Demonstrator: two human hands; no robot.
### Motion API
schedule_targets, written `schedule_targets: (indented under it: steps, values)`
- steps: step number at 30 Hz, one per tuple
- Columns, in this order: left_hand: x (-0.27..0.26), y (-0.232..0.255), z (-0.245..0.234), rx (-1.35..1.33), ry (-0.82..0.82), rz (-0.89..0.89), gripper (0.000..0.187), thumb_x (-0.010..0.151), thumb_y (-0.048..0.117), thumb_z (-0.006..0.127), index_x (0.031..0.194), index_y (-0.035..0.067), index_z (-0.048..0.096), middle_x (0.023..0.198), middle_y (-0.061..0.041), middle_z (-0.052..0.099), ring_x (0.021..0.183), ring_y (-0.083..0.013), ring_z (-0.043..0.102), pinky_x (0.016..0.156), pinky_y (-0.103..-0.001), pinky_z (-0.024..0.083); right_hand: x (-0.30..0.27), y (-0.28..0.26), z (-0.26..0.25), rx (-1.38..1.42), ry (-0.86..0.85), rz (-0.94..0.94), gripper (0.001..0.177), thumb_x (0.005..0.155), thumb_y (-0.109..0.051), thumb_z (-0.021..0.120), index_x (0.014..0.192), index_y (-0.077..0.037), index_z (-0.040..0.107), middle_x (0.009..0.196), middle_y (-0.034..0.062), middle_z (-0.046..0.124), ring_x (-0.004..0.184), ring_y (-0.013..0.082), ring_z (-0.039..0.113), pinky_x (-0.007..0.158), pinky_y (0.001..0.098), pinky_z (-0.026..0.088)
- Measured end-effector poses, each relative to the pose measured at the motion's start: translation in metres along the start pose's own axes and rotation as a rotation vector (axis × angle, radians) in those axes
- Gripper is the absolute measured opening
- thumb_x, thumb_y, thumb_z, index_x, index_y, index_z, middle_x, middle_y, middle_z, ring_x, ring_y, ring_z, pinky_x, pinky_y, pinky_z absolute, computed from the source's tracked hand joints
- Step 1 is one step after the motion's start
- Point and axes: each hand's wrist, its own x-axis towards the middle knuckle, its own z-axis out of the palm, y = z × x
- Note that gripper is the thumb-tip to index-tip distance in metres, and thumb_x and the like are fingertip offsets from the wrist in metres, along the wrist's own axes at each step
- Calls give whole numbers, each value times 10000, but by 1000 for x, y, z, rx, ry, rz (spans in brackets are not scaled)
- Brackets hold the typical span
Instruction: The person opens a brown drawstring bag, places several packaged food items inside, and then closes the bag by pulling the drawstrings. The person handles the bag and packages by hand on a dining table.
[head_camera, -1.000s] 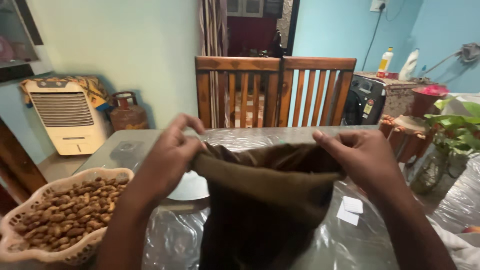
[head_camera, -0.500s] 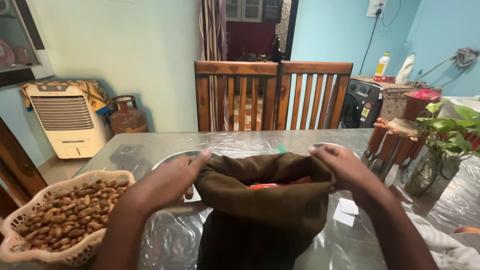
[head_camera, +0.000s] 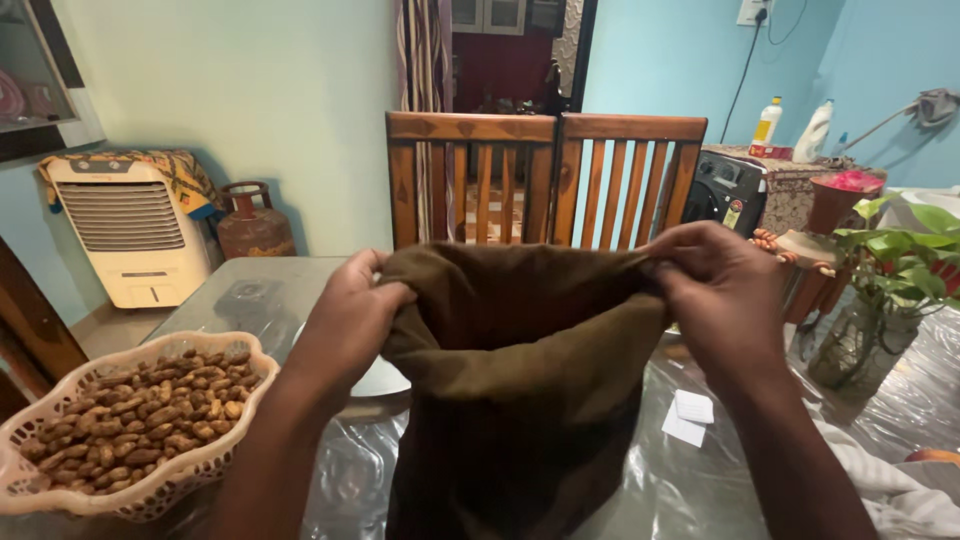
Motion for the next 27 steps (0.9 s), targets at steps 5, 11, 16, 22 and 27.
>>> schedule_targets:
  steps: [5,11,16,22,27]
  values:
    - [-5,23,2,-426,30,-15,221,941,138,630,1111,-1,608,911,-82,670,763,-190,654,726,-336,583,2,3,-4,296,90,20,73,929,57,681,941,-8,651,937,105,732,779,137,694,676,277,578]
    - [-28,57,-38,-416,-25,103,345,898,24,659,1238,53,604,1005,-88,682,989,-226,685,904,-388,597,6,2,-14,276,-82,70,96,929,-29,644,1022,-12,665,1017,111,762,849,169,687,734,299,582]
    - [-37,56,-25,-43,69,41,372,810,-7,714,1170,58,645,1083,-29,700,981,-171,714,905,-320,611,7,-2,-9,-388,-214,419,413,982,-322,661,1335,-125,579,1200,61,651,990,223,677,753,387,593]
    - [-42,56,-7,820,199,530,364,745,-171,573,962,54,760,1009,-107,728,904,-214,719,890,-329,568,-2,16,4,-510,-506,96,390,870,-327,693,1122,-48,798,1004,107,841,924,205,793,808,332,594]
    - [-44,59,-5,422,251,750,349,778,-192,499,935,25,722,1103,-108,735,967,-183,741,885,-279,629,2,10,-9,-77,-209,191,270,954,-240,649,1028,-11,772,901,116,744,769,204,658,681,344,539]
